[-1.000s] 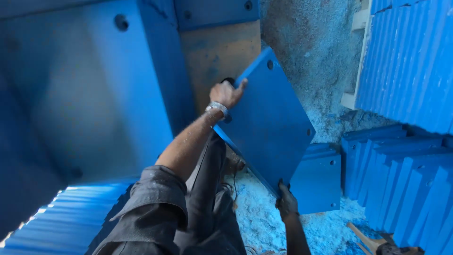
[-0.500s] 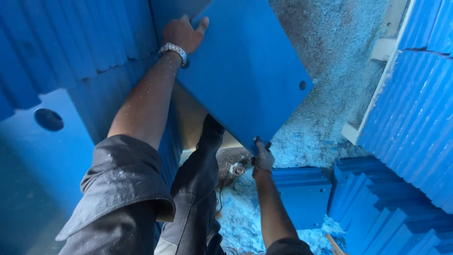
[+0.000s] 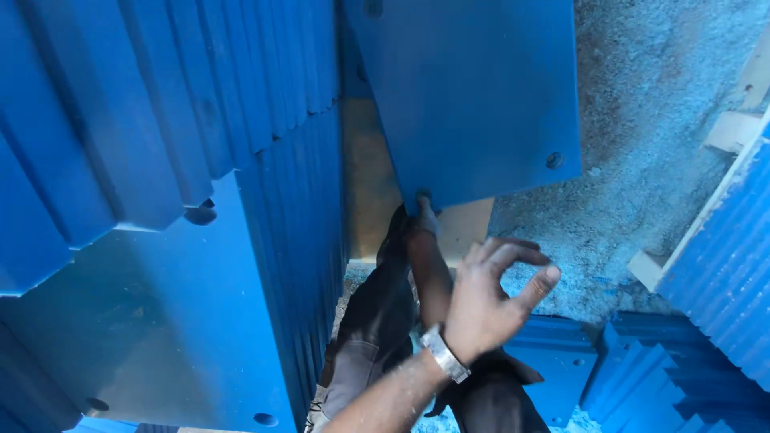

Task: Manually trimming and stacking blue plastic plates on a factory floor.

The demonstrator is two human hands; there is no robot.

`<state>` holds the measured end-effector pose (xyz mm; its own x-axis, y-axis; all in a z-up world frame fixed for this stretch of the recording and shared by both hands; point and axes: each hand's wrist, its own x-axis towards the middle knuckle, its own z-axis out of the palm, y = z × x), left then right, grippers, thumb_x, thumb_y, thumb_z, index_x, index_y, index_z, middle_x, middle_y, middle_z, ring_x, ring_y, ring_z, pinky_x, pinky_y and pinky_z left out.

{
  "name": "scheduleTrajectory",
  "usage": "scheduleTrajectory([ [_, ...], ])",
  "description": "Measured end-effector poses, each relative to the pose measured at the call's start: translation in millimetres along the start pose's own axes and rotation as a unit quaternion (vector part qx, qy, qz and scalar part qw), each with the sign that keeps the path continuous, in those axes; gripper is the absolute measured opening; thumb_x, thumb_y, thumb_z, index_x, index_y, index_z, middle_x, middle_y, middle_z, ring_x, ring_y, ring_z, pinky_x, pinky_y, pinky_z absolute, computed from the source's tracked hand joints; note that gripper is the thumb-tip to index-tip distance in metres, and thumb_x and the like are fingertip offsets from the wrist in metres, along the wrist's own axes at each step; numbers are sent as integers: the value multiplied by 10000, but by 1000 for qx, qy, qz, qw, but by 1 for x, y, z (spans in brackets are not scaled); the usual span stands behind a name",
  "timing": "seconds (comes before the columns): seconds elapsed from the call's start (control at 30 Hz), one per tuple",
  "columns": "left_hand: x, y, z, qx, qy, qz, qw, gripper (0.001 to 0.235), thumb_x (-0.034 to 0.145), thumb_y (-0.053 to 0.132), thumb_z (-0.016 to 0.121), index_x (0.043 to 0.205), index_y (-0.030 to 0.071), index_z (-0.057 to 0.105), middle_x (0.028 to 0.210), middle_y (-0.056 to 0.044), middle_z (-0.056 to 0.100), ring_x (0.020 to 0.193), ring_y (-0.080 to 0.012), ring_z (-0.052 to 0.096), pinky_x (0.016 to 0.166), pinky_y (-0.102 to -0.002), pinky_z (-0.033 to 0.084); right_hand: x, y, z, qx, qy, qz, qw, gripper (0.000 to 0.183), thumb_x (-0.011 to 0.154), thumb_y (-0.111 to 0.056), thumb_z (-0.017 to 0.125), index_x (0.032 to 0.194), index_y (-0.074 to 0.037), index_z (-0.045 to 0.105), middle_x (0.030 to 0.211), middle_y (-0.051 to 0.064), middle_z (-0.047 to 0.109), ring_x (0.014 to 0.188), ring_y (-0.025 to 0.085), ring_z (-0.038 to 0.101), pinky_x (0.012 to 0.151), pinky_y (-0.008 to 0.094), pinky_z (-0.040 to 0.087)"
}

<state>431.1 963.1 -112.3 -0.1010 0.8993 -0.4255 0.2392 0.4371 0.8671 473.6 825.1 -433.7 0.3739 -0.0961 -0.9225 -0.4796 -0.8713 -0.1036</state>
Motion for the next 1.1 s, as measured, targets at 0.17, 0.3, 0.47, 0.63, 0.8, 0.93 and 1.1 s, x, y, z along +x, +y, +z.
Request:
scheduleTrajectory([
  [0.17,2,-15,14,-8,61,-57,997,225,936,329,739,976,108,747,1005,-83,705,985,-285,641,867,-410,510,-2,-17,6,34,-37,-7,999,519,780,-462,820,1031,-40,652,738,69,613,545,217,546,478,368,440],
  [0.3,8,-15,9,-12,33,1,999,236,956,323,707,1032,101,728,1034,-70,698,969,-278,631,863,-440,506,1,-32,10,59,-65,-14,996,478,796,-432,822,1039,-61,643,744,60,612,554,210,546,492,368,449],
  [0.47,8,-23,14,15,-15,43,999,303,968,371,686,1040,78,714,1043,-88,684,1005,-296,633,885,-448,507,-5,-59,48,89,-121,-24,988,431,816,-396,823,1049,-89,631,750,49,611,566,200,546,508,368,459],
  [0.63,8,-22,17,18,-26,50,998,312,964,388,680,1034,87,723,1026,-85,693,1002,-297,645,905,-458,507,-2,-85,72,117,-168,-31,978,388,836,-360,824,1059,-116,620,757,38,609,577,191,547,524,368,469],
  [0.8,9,-11,0,29,-47,35,998,301,950,390,692,1029,100,720,1017,-83,688,1030,-299,656,893,-468,500,-6,-78,108,159,-217,-7,963,352,856,-323,824,1069,-144,609,764,27,608,589,182,548,541,368,480],
  [0.93,24,-18,-1,11,-16,51,999,304,966,377,689,1035,82,704,1018,-91,675,1000,-300,640,915,-463,514,48,-109,165,190,-274,-16,942,329,872,-294,824,1077,-166,600,769,18,608,598,175,548,554,368,488],
  [1.1,25,-20,-5,11,-8,49,999,299,976,372,683,1071,90,714,1005,-85,683,1036,-306,649,907,-457,517,65,-124,184,206,-259,17,943,296,910,-297,817,1024,-164,578,724,1,562,561,146,481,546,361,468],
])
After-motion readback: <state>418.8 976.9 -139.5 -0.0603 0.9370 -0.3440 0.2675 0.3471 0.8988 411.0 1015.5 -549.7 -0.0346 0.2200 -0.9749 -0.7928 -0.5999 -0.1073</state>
